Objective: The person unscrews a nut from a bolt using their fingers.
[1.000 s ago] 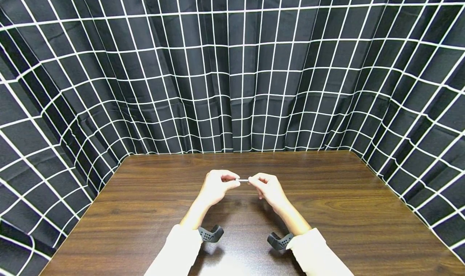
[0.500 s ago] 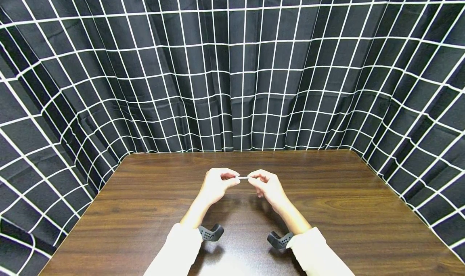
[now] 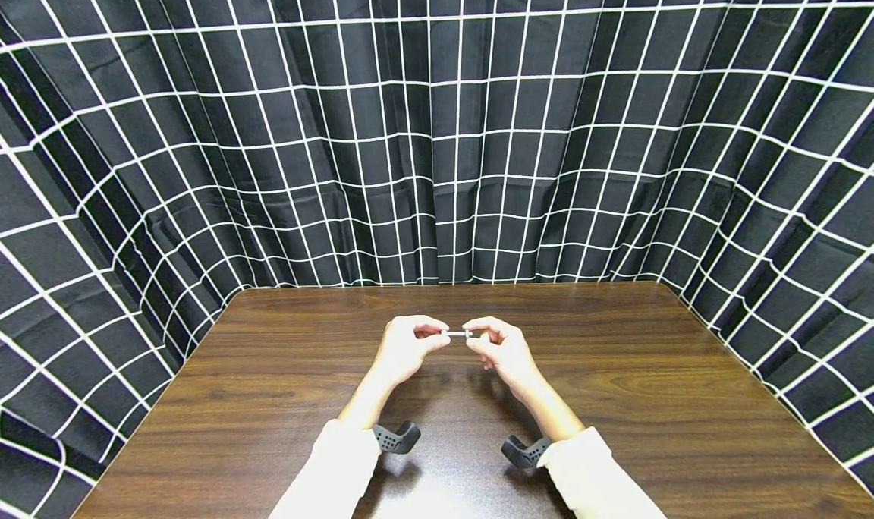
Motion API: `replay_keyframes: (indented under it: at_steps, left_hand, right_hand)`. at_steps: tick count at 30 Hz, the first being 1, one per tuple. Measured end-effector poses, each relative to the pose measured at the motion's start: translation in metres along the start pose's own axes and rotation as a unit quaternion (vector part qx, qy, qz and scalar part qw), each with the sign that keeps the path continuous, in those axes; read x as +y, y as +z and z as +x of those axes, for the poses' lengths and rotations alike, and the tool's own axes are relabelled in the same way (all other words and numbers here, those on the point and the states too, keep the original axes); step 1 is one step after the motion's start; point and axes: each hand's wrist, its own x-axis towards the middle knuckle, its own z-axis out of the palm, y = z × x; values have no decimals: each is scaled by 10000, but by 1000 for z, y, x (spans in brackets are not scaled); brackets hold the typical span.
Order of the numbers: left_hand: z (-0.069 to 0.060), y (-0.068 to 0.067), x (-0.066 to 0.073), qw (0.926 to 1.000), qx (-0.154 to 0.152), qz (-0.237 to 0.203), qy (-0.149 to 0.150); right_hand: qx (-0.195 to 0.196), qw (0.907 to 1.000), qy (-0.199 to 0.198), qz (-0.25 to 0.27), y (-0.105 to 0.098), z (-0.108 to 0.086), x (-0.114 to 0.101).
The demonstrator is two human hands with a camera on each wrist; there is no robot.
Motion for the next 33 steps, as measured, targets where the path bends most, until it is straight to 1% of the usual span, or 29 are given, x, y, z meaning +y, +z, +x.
replay_keyframes:
  at_steps: [8,16,24,28,33]
  left_hand:
    - [-1,0,1,9999,77,-55,-65]
    - [0,0,2,10000,68,-42,-15]
    - [-1,1,0,10000,67,51,43]
    - [-1,1,0,10000,52,52,35]
    - [0,1,-1,10000,43,54,53]
  right_hand:
    - [15,9999,-121,-40,1,0,-1]
    - [25,9998,-136,-155,2,-1,-2]
    - [-202,9990,-354,-199,1,-1,0]
    - [-329,9989,-297,-129,1,0,0]
    - [-186,9997,49,-158,3,-1,-1]
